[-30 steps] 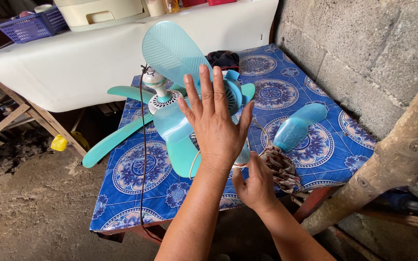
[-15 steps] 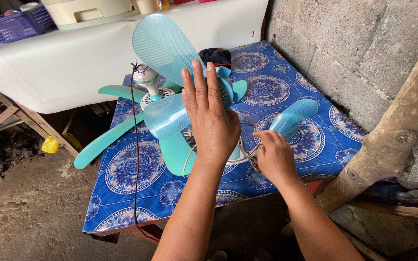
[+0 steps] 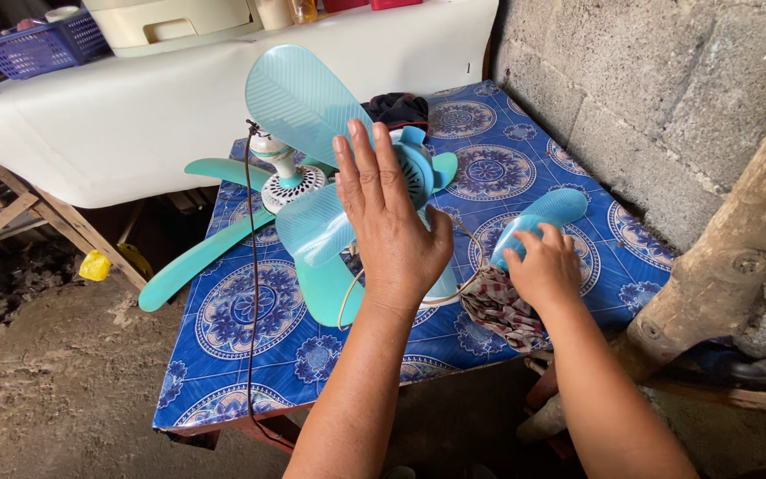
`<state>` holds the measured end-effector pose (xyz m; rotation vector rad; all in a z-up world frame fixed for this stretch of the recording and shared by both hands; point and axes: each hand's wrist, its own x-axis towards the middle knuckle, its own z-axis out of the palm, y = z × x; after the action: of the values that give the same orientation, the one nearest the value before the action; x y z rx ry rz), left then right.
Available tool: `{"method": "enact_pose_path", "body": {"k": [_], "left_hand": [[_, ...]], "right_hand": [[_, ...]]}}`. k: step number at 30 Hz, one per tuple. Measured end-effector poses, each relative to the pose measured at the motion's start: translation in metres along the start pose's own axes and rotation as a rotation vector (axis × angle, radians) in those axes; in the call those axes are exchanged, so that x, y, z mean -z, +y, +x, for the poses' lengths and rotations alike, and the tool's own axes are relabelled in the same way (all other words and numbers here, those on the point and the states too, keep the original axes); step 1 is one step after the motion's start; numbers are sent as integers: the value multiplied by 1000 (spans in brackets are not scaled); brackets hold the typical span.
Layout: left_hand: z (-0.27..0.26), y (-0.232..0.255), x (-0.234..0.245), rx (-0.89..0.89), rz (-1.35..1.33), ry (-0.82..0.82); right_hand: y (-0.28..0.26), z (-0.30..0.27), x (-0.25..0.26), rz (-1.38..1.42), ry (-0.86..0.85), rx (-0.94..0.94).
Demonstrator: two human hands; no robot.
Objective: The person attaches translucent blue fan blades one by one to a small white and blue electric fan head, then wipes the fan head and neck with a cloth. The person adjusts the fan neck and holds the assembled fan on a patterned table.
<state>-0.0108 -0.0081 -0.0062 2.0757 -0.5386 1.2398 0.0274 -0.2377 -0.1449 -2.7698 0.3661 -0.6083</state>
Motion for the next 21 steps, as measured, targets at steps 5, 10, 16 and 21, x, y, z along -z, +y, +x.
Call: {"method": "enact_pose_path", "body": {"k": [5, 10, 16, 21], "left_hand": [[0, -2, -1, -4, -26, 28], [1, -3, 1, 43, 29, 0], [3, -3, 5, 43, 32, -22], [3, -4, 6, 22, 30, -24]], "right_hand": [[-6, 14, 9, -88, -138, -81], [-15, 17, 13, -217, -247, -88], [-17, 27, 11, -212, -328, -73], [-19, 23, 13, -190, -322, -39]]}}
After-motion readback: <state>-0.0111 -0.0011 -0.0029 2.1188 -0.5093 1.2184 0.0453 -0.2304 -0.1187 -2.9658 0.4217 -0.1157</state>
